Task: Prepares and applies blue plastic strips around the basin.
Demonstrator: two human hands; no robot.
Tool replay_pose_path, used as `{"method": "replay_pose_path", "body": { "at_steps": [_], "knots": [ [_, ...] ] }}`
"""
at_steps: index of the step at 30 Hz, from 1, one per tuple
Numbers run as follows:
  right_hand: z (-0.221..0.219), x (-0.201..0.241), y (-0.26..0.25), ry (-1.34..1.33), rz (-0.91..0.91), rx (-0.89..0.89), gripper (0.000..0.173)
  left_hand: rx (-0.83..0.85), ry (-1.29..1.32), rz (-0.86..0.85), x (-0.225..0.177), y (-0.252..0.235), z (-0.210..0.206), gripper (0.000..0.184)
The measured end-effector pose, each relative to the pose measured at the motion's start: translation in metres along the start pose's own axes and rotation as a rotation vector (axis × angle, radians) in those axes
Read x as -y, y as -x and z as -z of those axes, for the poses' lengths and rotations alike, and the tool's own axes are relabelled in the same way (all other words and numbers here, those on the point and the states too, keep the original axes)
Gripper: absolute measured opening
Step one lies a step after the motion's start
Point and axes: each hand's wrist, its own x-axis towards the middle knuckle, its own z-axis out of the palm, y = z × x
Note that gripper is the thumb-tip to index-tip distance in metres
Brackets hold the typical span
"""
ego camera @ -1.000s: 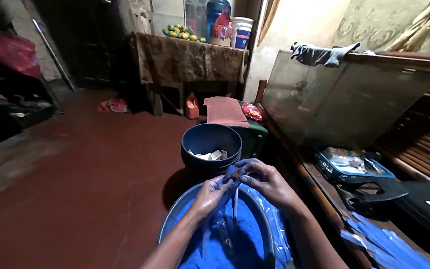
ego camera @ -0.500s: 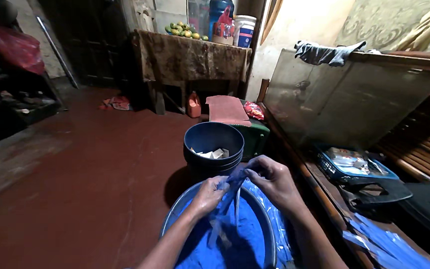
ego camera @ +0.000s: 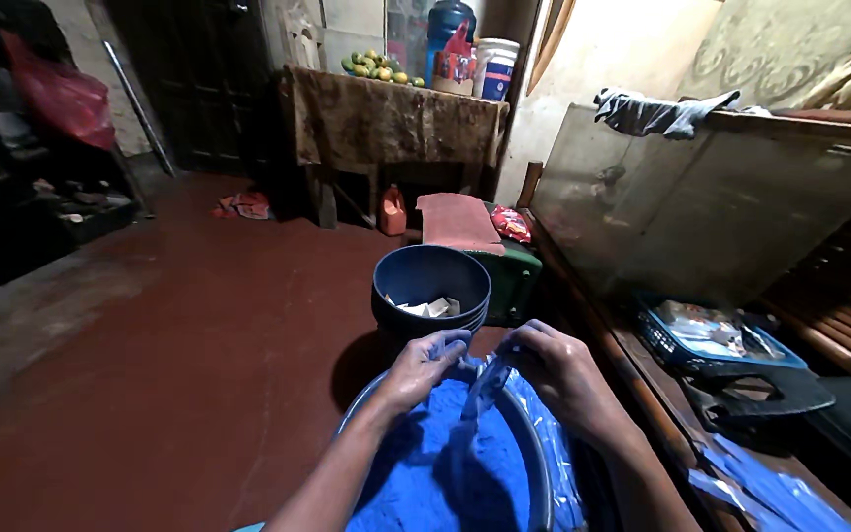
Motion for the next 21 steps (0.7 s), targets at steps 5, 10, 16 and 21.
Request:
{"method": "replay_pose_path", "body": {
  "at_steps": [5, 10, 16, 21],
  "knots": [
    [0.002, -0.005, 0.001, -0.114, -0.020, 0.132, 0.012, 0.205, 0.227, 0.018, 0.000, -0.001, 0.004, 0.054],
    [-0.003, -0.004, 0.001, -0.177, 0.094, 0.130, 0.011, 0.293, 0.209, 0.075, -0.004, -0.001, 0.002, 0.051],
    [-0.019, 0.001, 0.000, -0.192, 0.169, 0.168, 0.012, 0.362, 0.069, 0.117, -0.009, 0.002, -0.004, 0.031],
    [-0.020, 0.002, 0.001, -0.116, 0.135, 0.122, 0.011, 0.402, 0.001, 0.047, -0.007, 0.001, -0.006, 0.036]
  ]
}}
